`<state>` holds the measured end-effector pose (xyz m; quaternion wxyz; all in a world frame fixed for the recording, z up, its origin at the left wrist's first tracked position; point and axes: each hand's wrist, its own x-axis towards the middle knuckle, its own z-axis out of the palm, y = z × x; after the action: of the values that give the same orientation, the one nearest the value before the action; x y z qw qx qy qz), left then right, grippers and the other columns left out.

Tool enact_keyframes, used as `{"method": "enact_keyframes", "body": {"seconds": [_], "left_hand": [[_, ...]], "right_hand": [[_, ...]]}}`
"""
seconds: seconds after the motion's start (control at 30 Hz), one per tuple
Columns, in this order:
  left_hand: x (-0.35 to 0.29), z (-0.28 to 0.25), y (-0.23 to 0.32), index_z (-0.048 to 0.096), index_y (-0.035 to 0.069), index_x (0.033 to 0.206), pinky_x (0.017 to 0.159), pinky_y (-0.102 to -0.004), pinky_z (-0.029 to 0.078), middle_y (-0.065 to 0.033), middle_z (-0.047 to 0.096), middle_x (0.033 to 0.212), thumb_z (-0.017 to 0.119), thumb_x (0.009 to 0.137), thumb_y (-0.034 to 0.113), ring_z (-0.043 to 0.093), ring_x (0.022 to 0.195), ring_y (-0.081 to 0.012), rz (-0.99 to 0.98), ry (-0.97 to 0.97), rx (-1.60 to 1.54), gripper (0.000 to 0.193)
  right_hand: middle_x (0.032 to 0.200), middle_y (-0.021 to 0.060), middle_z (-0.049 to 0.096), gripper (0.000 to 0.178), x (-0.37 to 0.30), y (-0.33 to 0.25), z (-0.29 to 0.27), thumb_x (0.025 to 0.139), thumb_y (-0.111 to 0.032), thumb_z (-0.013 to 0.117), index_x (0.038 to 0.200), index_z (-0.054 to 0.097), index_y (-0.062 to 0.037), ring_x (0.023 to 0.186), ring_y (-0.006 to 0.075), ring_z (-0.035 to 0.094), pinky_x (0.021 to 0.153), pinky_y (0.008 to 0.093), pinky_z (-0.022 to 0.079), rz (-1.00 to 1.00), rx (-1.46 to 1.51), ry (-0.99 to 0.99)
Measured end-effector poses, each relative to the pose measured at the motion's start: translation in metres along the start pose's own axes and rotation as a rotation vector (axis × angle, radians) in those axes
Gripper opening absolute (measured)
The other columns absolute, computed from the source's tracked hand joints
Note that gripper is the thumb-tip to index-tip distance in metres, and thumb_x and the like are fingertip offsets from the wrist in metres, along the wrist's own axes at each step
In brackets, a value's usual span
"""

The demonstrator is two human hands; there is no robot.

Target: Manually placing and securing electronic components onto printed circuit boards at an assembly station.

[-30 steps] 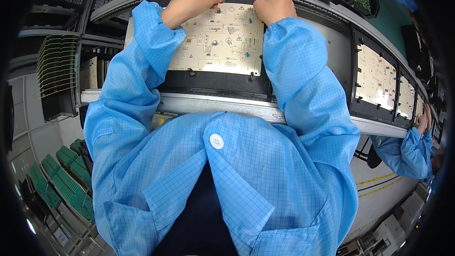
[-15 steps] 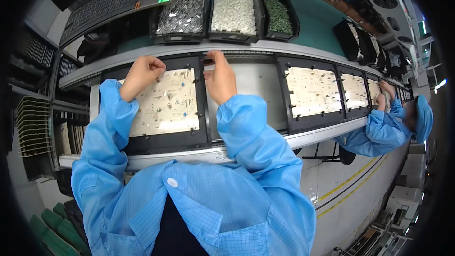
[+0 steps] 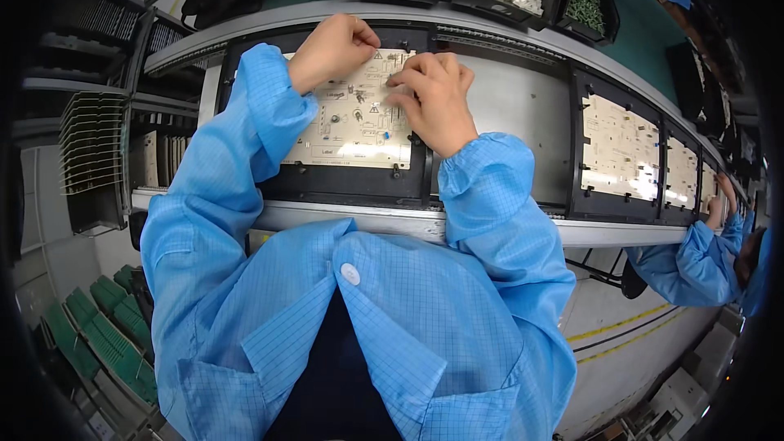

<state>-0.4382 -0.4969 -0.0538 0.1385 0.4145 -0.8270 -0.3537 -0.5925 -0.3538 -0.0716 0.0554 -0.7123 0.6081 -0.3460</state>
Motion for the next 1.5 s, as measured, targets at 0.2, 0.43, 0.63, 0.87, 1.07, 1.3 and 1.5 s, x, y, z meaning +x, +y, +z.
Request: {"method": "enact_keyframes", "body": {"seconds": [0.2,0.43,0.63,0.87,1.07,1.3,1.5], "left_hand": [[0.002,0.009,-0.006,0.073,-0.002,0.086,0.074,-0.0363,0.054,-0.0185,0.071,0.083,0.063,0.074,0.005,0.069,0.079,-0.0279,0.019,0.016,-0.021,0.017],[0.000,0.016,0.000,0.072,-0.003,0.085,0.078,-0.0369,0.054,-0.0194,0.070,0.084,0.064,0.074,0.005,0.069,0.081,-0.0295,0.003,0.021,-0.023,0.016],[0.002,0.019,0.001,0.073,-0.003,0.086,0.079,-0.0373,0.054,-0.0192,0.070,0.083,0.063,0.076,0.005,0.069,0.082,-0.0295,0.047,0.000,0.003,0.016],[0.005,0.017,0.006,0.072,-0.003,0.084,0.078,-0.0386,0.052,-0.0210,0.069,0.082,0.063,0.076,0.005,0.068,0.081,-0.0332,0.054,-0.008,-0.027,0.014],[0.003,0.021,0.006,0.071,-0.004,0.088,0.070,-0.0354,0.053,-0.0207,0.069,0.080,0.066,0.078,0.007,0.069,0.075,-0.0292,0.121,0.025,0.103,0.016],[-0.003,0.035,0.012,0.070,-0.006,0.087,0.075,-0.0393,0.052,-0.0242,0.068,0.085,0.060,0.078,0.003,0.067,0.079,-0.0351,0.170,0.094,0.206,0.015],[-0.012,0.022,0.023,0.061,-0.004,0.111,0.086,-0.0421,0.049,-0.0233,0.065,0.097,0.062,0.083,0.004,0.062,0.097,-0.0379,0.112,0.052,0.164,0.030]], "right_hand": [[0.095,-0.0004,0.058,0.015,0.000,-0.009,0.022,0.074,-0.018,0.077,0.087,0.071,-0.0130,0.100,0.0233,0.047,0.093,0.0401,0.028,-0.047,0.022,-0.102],[0.093,0.0049,0.057,0.010,-0.006,-0.003,0.026,0.080,-0.008,0.069,0.087,0.062,-0.0074,0.095,0.0250,0.050,0.089,0.0386,0.033,-0.054,0.045,-0.037],[0.081,0.0123,0.057,0.005,-0.007,0.027,0.008,0.090,0.002,0.054,0.094,0.054,-0.0009,0.074,0.0280,0.055,0.068,0.0346,0.046,0.192,0.183,0.217],[0.077,0.0097,0.059,0.003,-0.006,0.036,0.000,0.093,0.002,0.050,0.095,0.052,-0.0005,0.072,0.0189,0.059,0.067,0.0303,0.048,0.358,0.196,0.318],[0.076,0.0101,0.062,0.003,-0.006,0.035,0.000,0.092,0.001,0.054,0.094,0.054,-0.0004,0.072,0.0162,0.060,0.066,0.0286,0.049,0.366,0.261,0.363],[0.081,0.0073,0.066,0.006,-0.007,0.031,-0.002,0.092,-0.001,0.058,0.097,0.060,0.0019,0.076,0.0134,0.063,0.068,0.0263,0.050,0.503,0.395,0.340],[0.088,0.0071,0.067,0.008,-0.010,0.044,0.004,0.092,-0.001,0.058,0.099,0.061,0.0017,0.081,0.0130,0.062,0.073,0.0259,0.050,0.516,0.428,0.294]]}}
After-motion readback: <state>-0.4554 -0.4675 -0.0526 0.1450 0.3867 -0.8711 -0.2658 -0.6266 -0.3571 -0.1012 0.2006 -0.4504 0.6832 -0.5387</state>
